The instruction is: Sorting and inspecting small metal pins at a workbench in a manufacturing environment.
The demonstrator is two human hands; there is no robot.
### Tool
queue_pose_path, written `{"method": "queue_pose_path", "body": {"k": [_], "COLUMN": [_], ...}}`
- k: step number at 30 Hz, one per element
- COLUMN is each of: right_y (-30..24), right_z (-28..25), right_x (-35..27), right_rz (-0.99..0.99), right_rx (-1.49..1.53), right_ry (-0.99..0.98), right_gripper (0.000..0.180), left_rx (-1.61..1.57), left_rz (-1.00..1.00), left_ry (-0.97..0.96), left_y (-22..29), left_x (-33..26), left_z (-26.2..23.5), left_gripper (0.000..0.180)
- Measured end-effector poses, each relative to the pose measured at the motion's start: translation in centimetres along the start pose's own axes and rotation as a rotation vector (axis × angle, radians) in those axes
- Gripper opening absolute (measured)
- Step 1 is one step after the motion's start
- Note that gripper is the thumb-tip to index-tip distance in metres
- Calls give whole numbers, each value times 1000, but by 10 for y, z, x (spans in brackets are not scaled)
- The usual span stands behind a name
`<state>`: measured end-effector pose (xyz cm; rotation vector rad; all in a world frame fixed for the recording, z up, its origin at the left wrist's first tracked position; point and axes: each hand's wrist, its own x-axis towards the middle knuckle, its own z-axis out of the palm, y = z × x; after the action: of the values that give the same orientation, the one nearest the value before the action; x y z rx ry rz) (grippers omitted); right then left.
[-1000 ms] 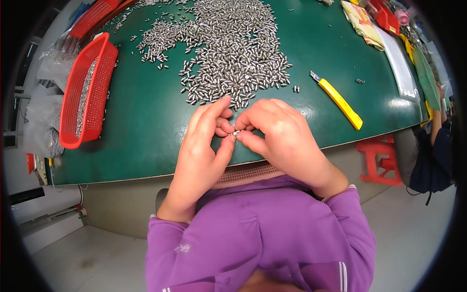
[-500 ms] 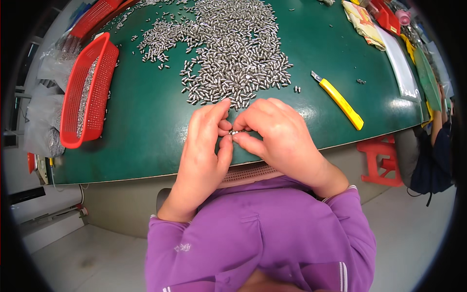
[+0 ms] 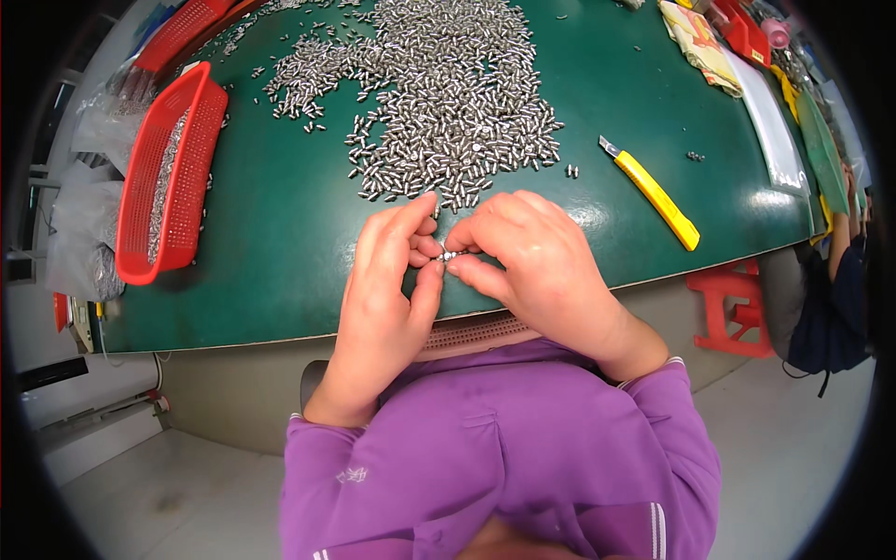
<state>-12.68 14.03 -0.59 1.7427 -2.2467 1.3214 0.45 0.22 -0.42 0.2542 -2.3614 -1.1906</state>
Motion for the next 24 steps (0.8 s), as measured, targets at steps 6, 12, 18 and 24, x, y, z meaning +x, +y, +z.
{"method": "queue_pose_path", "body": {"k": [6,12,18,24], "right_y": [-3,-5,7,11], "right_z": [-9,-41,-20,-8], "right_x": [-7,-12,5,11], "right_rz": [-1,-8,21,-33], "right_rx": [18,207,-75,-118], "right_ry": [-45,-291,48,56], "right_gripper": [16,20,26,20], "left_rx": [-48,-211,218,201], "left_rz": [-35,-64,-19,7], "left_ry": [-97,-345,83,48], "left_y": [10,23,0,1], "left_x": [-4,-7,12,20], "left_z": [-6,-25,-2,8], "left_gripper": [66,73,72,65]}}
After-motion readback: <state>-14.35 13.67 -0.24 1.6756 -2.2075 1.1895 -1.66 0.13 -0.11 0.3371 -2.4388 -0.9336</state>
